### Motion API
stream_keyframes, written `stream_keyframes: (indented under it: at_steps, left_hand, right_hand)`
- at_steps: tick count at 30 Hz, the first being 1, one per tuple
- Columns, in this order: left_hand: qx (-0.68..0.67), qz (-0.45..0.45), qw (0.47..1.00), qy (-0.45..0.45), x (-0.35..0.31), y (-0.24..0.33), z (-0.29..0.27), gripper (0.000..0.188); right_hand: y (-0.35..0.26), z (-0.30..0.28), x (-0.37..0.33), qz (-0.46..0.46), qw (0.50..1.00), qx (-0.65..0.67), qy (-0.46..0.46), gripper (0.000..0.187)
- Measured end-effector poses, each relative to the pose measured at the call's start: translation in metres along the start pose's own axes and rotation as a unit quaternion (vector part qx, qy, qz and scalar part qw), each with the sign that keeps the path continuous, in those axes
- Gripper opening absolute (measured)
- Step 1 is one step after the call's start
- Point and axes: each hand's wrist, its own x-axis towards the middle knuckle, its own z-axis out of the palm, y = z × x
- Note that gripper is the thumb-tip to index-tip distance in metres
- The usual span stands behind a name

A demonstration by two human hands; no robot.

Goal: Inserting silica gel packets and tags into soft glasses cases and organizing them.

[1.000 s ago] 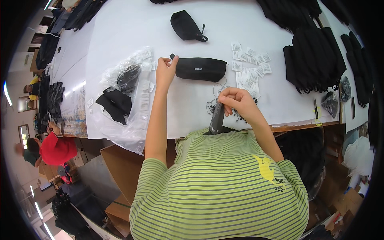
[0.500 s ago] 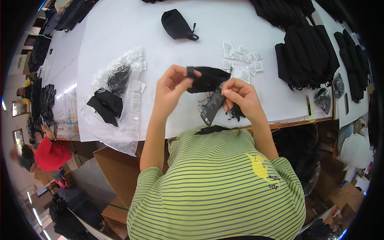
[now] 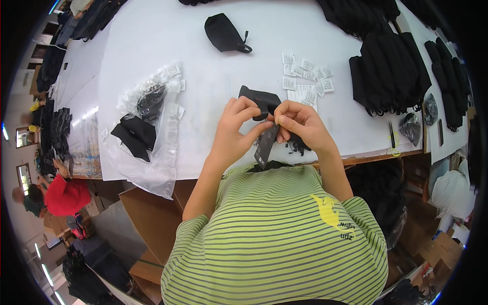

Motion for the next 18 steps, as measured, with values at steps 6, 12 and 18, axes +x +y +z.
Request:
stream_keyframes:
  at_steps: [6,12,18]
  left_hand:
    - [0.012,0.029,0.999,0.028,0.002,0.001,0.002,0.017]
    - [0.004,0.032,0.999,0.034,-0.001,0.000,-0.001,0.014]
    - [-0.158,-0.127,0.979,-0.005,-0.007,0.008,-0.020,0.020]
  right_hand:
    - [-0.004,0.006,0.003,0.005,1.000,0.001,0.014,0.014]
    - [-0.020,0.019,-0.002,0.064,0.978,-0.182,0.081,0.012]
    - [-0.017,0.020,-0.006,0.023,0.972,-0.161,0.171,0.013]
